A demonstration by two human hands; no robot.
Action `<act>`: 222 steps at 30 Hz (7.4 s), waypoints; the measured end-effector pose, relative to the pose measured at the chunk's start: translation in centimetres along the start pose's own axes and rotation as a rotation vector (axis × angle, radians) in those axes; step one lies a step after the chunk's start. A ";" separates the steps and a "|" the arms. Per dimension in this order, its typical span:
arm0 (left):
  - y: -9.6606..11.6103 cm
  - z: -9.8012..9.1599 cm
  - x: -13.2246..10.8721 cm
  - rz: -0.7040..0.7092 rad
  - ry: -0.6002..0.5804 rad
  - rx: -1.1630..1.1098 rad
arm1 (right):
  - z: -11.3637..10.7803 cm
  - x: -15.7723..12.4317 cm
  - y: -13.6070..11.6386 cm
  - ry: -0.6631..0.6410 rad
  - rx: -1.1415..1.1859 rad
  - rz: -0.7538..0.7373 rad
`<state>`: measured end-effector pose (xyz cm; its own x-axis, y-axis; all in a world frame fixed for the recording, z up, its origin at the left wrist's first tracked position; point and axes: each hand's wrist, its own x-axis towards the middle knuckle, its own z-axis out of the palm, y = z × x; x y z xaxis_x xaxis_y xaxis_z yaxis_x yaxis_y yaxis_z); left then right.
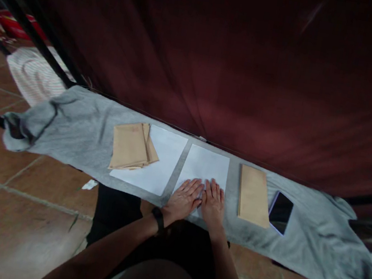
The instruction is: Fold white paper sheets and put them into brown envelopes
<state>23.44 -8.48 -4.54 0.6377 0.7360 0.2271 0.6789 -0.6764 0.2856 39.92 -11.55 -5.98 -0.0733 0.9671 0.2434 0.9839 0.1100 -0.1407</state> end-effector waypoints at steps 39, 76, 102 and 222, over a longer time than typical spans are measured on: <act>-0.7 -1.4 -1.6 0.081 -0.020 -0.044 | -0.1 -4.4 1.7 0.098 -0.010 0.084; -3.9 -0.6 8.7 -0.095 -0.006 0.055 | 1.3 8.1 1.4 0.148 0.178 0.129; -5.4 2.6 14.4 -0.179 -0.001 0.126 | 3.4 10.5 4.2 0.171 -0.071 0.253; -2.4 -3.1 -3.4 0.293 -0.161 0.174 | -2.7 -4.6 -0.5 0.010 0.043 0.129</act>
<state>18.54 -9.28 -3.13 0.8537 0.5062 0.1226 0.5020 -0.8624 0.0650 40.16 -16.64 -4.43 0.0550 0.9715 0.2306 0.9772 -0.0050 -0.2121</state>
